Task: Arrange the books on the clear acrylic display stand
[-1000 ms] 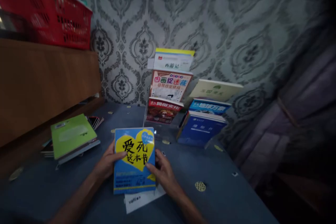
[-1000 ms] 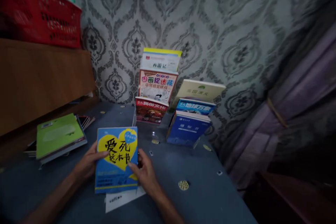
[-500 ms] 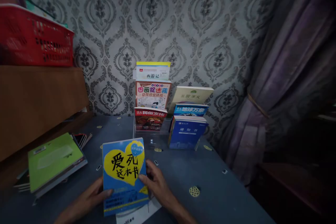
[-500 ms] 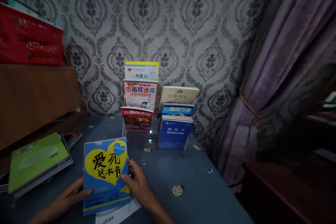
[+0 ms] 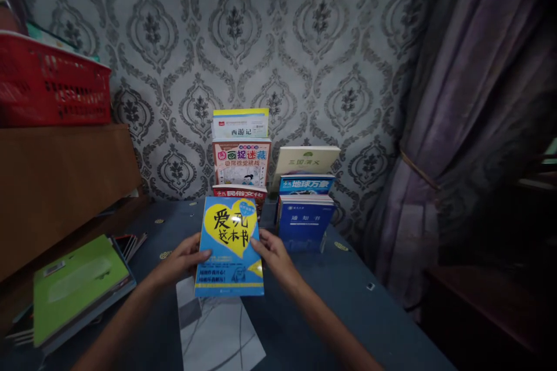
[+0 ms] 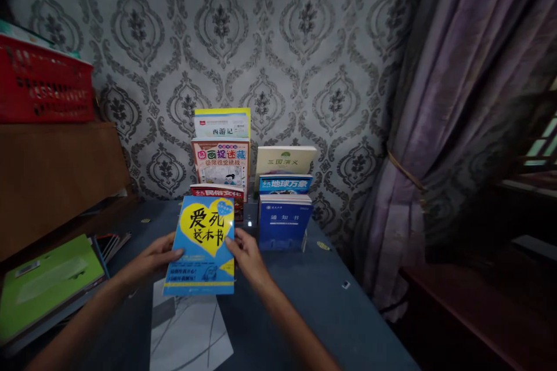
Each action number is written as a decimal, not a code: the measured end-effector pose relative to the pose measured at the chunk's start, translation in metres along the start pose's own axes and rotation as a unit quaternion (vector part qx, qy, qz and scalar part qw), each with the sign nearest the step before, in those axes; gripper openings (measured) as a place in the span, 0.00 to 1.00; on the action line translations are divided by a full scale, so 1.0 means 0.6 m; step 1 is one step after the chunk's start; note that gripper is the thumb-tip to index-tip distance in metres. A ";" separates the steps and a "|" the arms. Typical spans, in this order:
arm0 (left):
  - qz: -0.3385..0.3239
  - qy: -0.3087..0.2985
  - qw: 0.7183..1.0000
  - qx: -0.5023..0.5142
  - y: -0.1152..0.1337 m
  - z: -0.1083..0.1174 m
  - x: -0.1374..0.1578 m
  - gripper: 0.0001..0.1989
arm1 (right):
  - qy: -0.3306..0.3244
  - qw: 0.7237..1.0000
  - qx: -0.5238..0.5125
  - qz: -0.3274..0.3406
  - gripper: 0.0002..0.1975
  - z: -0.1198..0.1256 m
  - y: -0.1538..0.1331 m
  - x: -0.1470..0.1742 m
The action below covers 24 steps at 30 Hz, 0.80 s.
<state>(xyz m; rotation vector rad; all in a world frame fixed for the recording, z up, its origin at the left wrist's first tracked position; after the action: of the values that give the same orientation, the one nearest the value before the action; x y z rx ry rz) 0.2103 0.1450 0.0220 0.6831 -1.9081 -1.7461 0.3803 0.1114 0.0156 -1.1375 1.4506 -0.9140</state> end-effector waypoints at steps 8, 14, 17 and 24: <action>-0.057 0.025 0.993 -0.098 0.075 0.027 -0.083 0.29 | 0.004 0.998 0.054 0.036 0.24 0.050 -0.063 -0.078; -0.149 0.072 0.971 -0.173 0.153 0.062 -0.132 0.28 | -0.033 0.976 0.145 0.158 0.21 0.056 -0.145 -0.144; -0.207 0.085 0.956 -0.188 0.187 0.072 -0.148 0.27 | -0.047 0.966 0.149 0.204 0.20 0.052 -0.170 -0.163; -0.274 0.078 0.941 -0.183 0.201 0.075 -0.169 0.28 | 0.012 0.944 0.207 0.257 0.18 0.066 -0.175 -0.180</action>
<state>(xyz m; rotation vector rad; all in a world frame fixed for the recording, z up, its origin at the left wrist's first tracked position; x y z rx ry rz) 0.2536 0.2526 0.1378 1.2437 -1.3000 -2.2174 0.4403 0.1889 0.1367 -0.4057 1.3924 -0.8053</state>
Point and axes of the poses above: each hand's wrist, its own x-axis away from the middle knuckle, its own z-axis out of the back of the hand, y = z × x, the point moved 10 cm from there along -x, towards the middle knuckle, and after that the axes turned 3 degrees about -y, right-handed, at the moved point
